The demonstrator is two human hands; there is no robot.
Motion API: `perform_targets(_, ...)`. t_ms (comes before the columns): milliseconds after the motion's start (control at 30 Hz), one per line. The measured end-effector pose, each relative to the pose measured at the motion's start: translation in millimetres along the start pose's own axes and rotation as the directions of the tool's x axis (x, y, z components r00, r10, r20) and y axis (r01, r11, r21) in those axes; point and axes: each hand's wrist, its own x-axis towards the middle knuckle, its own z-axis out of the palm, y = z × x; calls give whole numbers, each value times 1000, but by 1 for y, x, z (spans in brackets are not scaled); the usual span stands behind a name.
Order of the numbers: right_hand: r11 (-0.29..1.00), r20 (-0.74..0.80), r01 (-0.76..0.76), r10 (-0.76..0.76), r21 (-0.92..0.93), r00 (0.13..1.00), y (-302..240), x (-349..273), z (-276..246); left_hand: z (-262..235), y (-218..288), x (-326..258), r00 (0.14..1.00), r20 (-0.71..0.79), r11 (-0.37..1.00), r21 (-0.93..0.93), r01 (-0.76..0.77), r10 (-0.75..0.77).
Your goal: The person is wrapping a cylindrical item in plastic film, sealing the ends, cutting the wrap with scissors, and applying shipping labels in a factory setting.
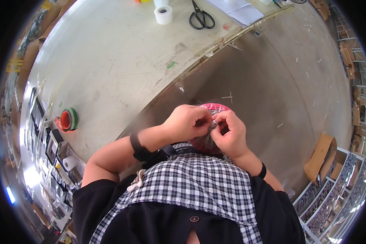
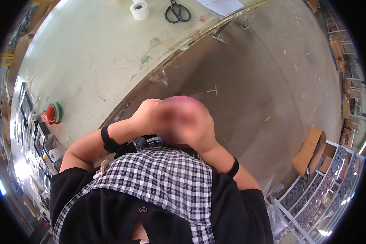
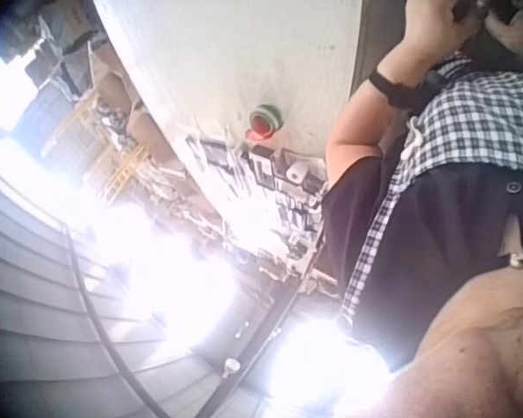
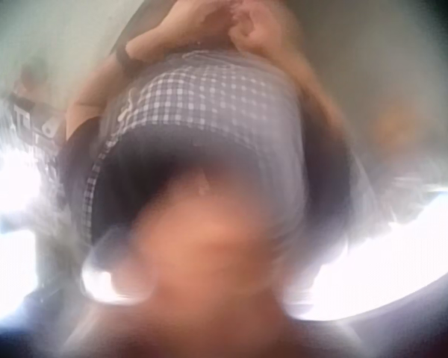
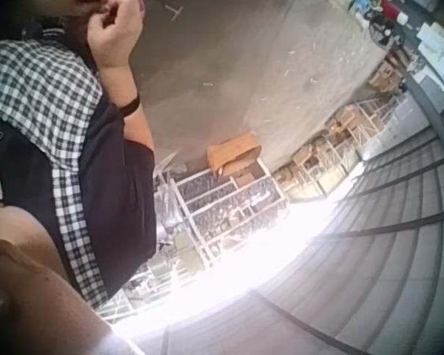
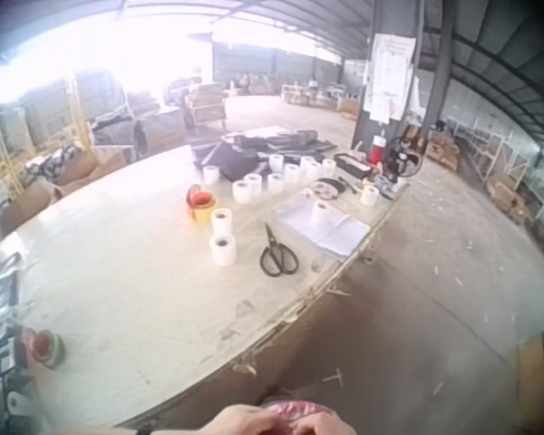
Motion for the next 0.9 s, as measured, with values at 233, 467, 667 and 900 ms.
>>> perform_targets(233, 977, 51, 112, -105, -179, 993, -7, -6, -8, 5, 3, -6, 998, -14, 996, -75, 57, -58)
perform_targets(467, 981, -16, -24, 22, -190, 1000, -14, -12, -6, 8, 0, -7, 996, -80, 999, 23, -48, 50)
perform_targets(667, 973, 10, -16, 19, -231, 1000, -6, -12, -7, 15, -2, -8, 984, -89, 988, 29, -153, 155)
perform_targets(900, 875, 284, -425, 357, 231, 890, 0, 6, -23, 9, -3, -8, 993, -76, 991, -91, -97, 90)
